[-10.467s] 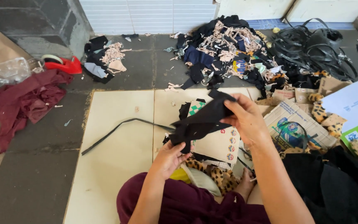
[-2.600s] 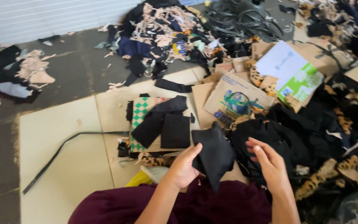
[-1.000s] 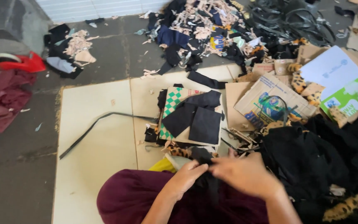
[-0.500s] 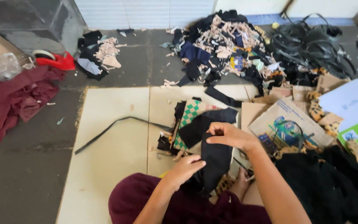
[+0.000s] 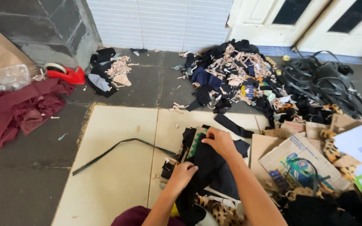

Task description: The person sits on the floor and folds multiple pieces of black fabric by hand, stacking them on a cardboard base. The person then wraps the stack with a black strap and ties it into a knot.

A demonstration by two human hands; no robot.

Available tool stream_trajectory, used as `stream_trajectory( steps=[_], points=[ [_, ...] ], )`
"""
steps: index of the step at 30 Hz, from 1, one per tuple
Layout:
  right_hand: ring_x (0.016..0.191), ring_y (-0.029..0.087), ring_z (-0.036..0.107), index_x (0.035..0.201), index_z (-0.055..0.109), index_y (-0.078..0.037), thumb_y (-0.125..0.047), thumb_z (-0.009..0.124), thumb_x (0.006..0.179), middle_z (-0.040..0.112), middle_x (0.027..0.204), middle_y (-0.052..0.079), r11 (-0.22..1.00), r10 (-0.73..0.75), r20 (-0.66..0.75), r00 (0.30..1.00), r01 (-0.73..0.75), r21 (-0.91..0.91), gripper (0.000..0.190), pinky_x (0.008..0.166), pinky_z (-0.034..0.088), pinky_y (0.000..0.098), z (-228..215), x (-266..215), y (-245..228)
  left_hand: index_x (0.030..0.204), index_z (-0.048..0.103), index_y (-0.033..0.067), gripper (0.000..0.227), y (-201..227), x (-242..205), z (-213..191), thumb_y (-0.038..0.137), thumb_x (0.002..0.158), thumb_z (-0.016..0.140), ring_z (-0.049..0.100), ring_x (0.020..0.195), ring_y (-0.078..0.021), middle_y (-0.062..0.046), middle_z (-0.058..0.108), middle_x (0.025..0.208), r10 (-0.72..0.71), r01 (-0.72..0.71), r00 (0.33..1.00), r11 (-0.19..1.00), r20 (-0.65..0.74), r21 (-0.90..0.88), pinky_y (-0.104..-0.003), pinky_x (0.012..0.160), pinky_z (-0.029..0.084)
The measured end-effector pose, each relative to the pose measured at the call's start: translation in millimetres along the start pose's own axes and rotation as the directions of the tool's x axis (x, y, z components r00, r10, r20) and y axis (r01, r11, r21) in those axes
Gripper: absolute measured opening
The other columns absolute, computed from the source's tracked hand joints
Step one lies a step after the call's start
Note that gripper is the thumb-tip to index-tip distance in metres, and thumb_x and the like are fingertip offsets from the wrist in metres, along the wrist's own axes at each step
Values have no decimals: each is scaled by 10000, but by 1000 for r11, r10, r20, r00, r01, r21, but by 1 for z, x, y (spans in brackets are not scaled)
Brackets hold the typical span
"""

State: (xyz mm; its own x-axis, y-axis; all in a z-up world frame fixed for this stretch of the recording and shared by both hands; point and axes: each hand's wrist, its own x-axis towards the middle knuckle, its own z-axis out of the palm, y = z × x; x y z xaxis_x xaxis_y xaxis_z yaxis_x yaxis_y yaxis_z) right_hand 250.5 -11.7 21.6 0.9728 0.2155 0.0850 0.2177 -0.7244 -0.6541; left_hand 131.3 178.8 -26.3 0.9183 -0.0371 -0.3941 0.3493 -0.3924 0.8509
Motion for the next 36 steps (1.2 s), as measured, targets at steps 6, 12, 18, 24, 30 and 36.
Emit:
stream_trajectory(
  steps=[6,12,18,24,30,36],
  points=[
    [658,229,652,819,678,-136,-282,820,768,686,712,-15,991,-26,-75,997,17,-129,210,701,508,344,14,21,6,1073,766,67,330,7,0,-14,317,900,638,695,835,-168,-47,774,948,-26,24,999,996,-27,-87,-270,782,533],
    [953,238,631,971,688,-202,-297,800,806,673,948,-23,912,-142,-295,945,9,-409,221,958,409,412,37,14,13,1113,757,91,340,9,-11,-22,311,899,614,684,876,-157,-36,761,966,-103,93,993,981,-53,-168,-260,817,530],
    [988,164,719,1307,664,-54,-190,722,875,754,1176,69,939,-74,3,997,69,336,457,854,561,287,18,-72,-79,1186,728,7,316,-4,-18,-26,184,936,649,614,957,-112,-43,731,1072,-27,47,999,827,44,-561,-215,850,459],
    [940,174,579,1561,420,-56,6,729,858,630,1139,135,499,1,390,921,-338,798,770,818,466,277,36,-151,-64,1223,711,-3,353,47,-82,-59,132,911,617,528,981,-141,-77,630,1064,76,17,992,726,104,-687,-240,872,408],
    [773,105,606,1189,690,26,93,726,866,720,967,66,399,-91,448,890,-379,835,331,694,479,233,20,-174,-50,1277,661,-11,364,70,-107,-64,83,926,631,537,906,-136,-75,598,986,190,-62,978,664,88,-745,-229,835,415],
    [743,159,703,967,699,-25,-15,769,873,638,811,22,308,159,120,980,-165,937,117,668,609,323,-17,-167,-83,1339,689,98,423,101,-135,-58,193,929,736,575,961,-94,-62,666,1011,258,-184,964,823,65,-538,-244,876,474]
  ],
)
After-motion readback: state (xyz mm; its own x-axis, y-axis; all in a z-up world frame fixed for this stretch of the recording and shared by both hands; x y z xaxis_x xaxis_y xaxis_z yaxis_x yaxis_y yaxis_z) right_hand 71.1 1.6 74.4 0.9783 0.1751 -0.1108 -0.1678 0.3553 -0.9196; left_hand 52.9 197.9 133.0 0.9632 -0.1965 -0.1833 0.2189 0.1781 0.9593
